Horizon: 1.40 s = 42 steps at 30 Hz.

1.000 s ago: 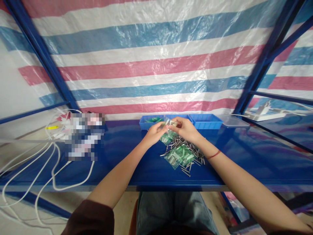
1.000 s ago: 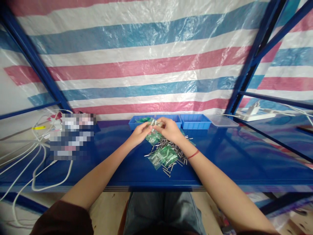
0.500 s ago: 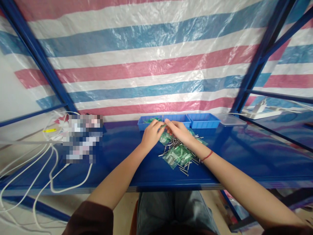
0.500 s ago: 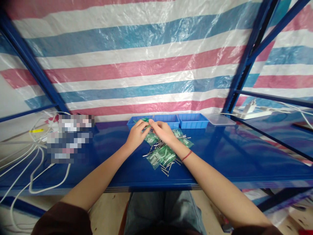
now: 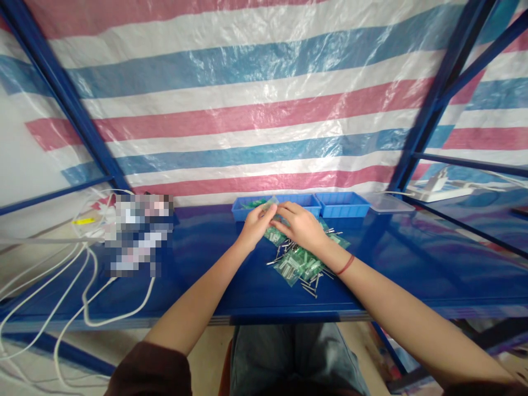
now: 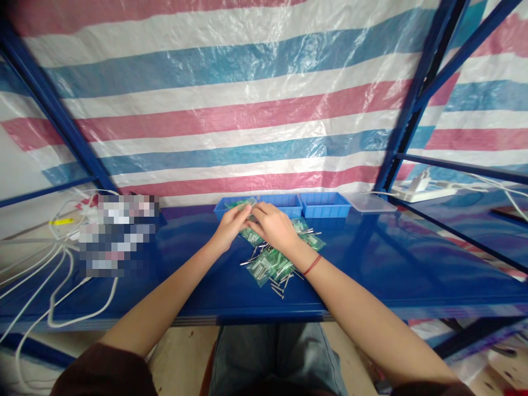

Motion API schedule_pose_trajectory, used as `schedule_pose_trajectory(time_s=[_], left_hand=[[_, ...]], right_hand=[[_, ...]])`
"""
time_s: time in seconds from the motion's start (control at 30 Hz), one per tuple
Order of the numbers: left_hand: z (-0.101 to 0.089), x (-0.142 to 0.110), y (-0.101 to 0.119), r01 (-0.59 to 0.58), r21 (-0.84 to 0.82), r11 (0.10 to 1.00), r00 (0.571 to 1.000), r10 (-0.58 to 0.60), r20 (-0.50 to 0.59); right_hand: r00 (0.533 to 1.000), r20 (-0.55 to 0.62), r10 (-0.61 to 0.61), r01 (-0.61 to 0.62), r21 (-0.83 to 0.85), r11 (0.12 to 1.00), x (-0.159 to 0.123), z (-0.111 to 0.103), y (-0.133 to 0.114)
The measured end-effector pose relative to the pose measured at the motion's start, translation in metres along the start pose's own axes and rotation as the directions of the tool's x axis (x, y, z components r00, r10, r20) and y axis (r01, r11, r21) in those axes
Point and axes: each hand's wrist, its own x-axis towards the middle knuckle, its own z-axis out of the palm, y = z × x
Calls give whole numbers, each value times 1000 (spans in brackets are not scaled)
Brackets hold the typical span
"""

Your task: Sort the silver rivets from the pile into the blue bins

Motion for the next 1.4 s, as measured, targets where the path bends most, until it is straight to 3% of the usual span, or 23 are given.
schedule_pose_trajectory(time_s=[0.07, 0.13, 0.2, 0.27, 0.33, 0.4, 0.47, 0.53, 0.63, 0.77, 0.87, 0.93, 1.0, 1.1, 1.17, 1.3, 1.4], left_hand=[[-7, 6, 0, 12, -29, 1000, 997, -14, -78], [-21, 16, -2, -3, 32, 999, 975, 10, -220], [-39, 27, -4, -55, 235, 970, 924, 139, -356], [-56, 36, -9, -92, 493, 865, 860, 319, -398], [-68, 42, -14, -161, 706, 690, 808, 503, -307], [-71, 44, -21, -224, 823, 522, 825, 551, -125], [-67, 43, -26, -270, 875, 402, 851, 525, 21], [-59, 39, -28, -300, 893, 335, 855, 509, 96], [-47, 32, -26, -342, 887, 309, 850, 505, 151], [-36, 23, -20, -411, 852, 325, 843, 492, 219], [-30, 21, -19, -448, 817, 362, 841, 480, 248], [-26, 21, -18, -437, 783, 443, 861, 459, 221], [-22, 21, -19, -378, 716, 587, 900, 413, 137], [-18, 20, -21, -234, 539, 809, 957, 289, -18], [-16, 18, -21, -151, 406, 901, 980, 191, -61], [-10, 12, -17, -40, 142, 989, 998, 35, 44], [-9, 11, -14, -51, 65, 997, 997, 47, 58]], right_hand=[[999, -10, -34, 35, 49, 998, 3, -4, 1], [998, -57, 10, -5, 82, 997, 6, -11, 6], [989, -104, 103, -94, 84, 992, 7, -19, 15], [975, -107, 197, -190, 71, 979, 6, -24, 25], [968, -40, 250, -247, 67, 967, 5, -25, 34], [971, 81, 224, -230, 74, 970, 3, -22, 37], [969, 201, 144, -163, 82, 983, 2, -16, 35], [954, 289, 77, -100, 65, 993, 0, -9, 27], [923, 382, 50, -40, -35, 999, -2, 1, 11], [888, 452, 83, 17, -214, 977, -1, 10, -6], [892, 439, 111, 26, -294, 956, 1, 13, -14], [913, 390, 121, 8, -315, 949, 2, 12, -15], [941, 306, 144, -47, -303, 952, 3, 10, -13], [953, 176, 248, -218, -175, 960, 5, 5, -6], [935, 120, 332, -334, -6, 943, 6, 2, 1], [903, 78, 423, -425, 311, 850, 8, -1, 7], [875, 37, 483, -454, 412, 790, 8, -2, 7]])
